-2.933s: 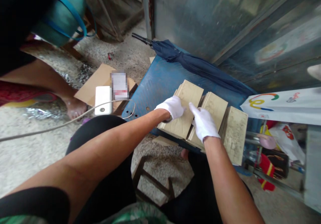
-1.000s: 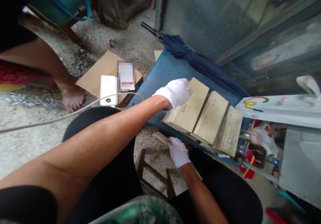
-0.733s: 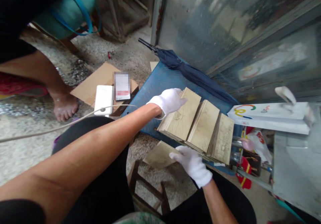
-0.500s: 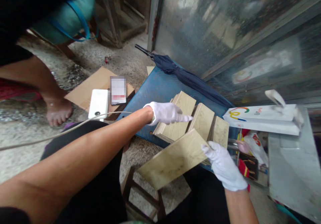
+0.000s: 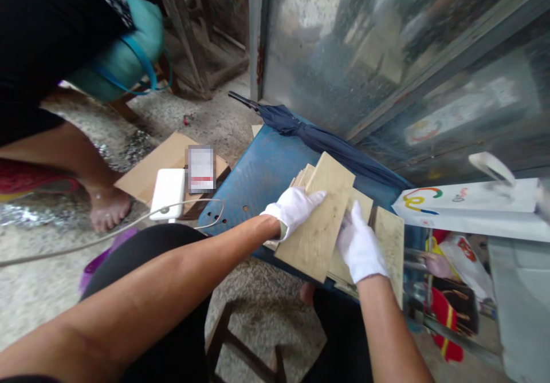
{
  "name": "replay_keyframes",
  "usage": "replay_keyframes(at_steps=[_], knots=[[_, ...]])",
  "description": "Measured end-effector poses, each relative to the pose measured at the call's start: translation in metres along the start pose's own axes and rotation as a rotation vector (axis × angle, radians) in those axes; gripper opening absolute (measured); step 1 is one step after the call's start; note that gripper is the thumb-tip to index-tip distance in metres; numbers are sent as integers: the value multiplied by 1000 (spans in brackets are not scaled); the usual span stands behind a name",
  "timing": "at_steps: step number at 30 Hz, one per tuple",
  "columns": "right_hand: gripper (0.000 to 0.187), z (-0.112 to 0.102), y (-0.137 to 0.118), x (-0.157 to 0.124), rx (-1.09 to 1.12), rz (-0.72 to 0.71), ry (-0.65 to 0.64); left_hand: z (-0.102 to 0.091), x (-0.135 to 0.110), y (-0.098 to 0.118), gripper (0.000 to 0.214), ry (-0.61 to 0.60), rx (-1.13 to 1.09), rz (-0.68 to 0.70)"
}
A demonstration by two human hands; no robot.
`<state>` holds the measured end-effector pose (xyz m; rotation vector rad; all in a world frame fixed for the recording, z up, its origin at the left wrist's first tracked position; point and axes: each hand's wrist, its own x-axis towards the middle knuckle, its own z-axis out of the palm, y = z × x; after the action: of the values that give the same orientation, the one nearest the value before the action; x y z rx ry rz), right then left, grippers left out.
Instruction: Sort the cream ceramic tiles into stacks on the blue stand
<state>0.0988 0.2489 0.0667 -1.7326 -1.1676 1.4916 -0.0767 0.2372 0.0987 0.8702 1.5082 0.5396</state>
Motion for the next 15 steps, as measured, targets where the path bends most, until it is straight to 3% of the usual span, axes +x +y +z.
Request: replay_keyframes(at_steps=[3,7,10,15], knots=[[61,9,8,-4,-80,-2,64,12,7,1,44,82,-28,-11],[55,6,11,4,-93,-31,129,22,14,3,47,116,128,-6],[52,9,18,12,41,6,169,22,20,1,42,176,220,0],[48,20,33,23,108,40,222,16,27,-7,35,129,390,-9]])
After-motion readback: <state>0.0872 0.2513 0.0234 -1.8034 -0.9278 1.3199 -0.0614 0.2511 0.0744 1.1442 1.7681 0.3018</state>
